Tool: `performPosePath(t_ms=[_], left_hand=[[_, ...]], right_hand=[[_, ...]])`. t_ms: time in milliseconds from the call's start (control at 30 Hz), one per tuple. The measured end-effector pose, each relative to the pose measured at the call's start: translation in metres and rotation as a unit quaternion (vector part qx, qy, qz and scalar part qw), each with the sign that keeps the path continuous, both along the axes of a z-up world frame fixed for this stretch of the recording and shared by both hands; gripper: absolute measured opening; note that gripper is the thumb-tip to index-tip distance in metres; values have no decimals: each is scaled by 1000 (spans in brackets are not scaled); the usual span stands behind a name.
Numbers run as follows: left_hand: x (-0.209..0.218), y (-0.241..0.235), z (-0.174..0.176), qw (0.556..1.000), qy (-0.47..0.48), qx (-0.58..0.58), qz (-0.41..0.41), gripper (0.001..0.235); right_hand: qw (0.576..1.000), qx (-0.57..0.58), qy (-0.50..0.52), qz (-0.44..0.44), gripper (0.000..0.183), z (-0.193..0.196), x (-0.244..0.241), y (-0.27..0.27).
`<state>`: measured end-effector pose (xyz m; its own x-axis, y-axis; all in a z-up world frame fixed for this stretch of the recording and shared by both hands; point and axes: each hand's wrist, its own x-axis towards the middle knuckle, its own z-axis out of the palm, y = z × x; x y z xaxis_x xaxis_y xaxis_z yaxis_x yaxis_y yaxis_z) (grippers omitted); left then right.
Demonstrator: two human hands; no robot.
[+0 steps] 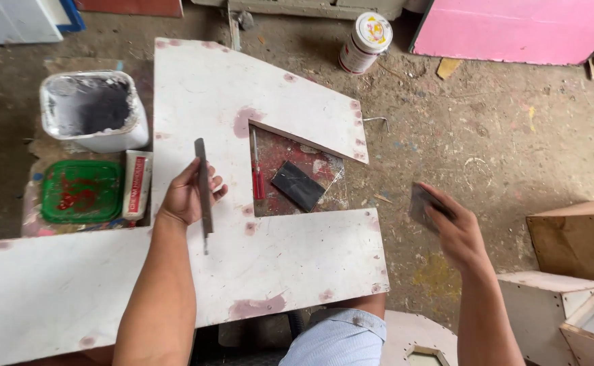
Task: Smoothing the surface of a large wooden letter by scraping off excess filler with a putty knife and sanding with sandpaper.
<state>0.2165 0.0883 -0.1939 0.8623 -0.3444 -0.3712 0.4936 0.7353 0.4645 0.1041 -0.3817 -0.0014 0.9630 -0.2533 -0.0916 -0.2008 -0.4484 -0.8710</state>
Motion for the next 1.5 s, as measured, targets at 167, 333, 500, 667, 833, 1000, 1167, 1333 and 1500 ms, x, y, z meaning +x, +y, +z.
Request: performPosePath(t_ms=[167, 333, 500, 667, 833, 1000, 1167, 1333, 1500], left_hand=[[9, 5, -4, 1000, -3, -7, -18, 29], [8, 6, -5, 1000, 2, -10, -19, 31], [10, 8, -13, 999, -5, -13, -29, 30], [10, 7, -7, 999, -5, -15, -29, 30], [10, 7, -8, 1000, -8, -15, -26, 31], [10, 7, -9, 1000, -5, -8, -25, 29], [8, 7, -4, 1000, -7, -9, -22, 29], [6, 8, 1, 1000, -9, -17, -21, 30], [7, 6, 4, 999, -6, -25, -22, 32]], right_hand=[[974, -176, 101, 103, 36, -28, 85, 19], [913, -343, 149, 161, 39, -75, 139, 26], [874, -401, 183, 204, 45, -68, 155, 44], [860, -425, 189, 208, 44, -78, 157, 45], [838, -471, 187, 201, 44, -98, 153, 42], [834, -488, 152, 207, 47, -119, 146, 31], [834, -490, 133, 215, 46, -123, 139, 26], [821, -511, 115, 229, 46, -111, 134, 29], [831, -475, 172, 234, 49, -63, 149, 51]])
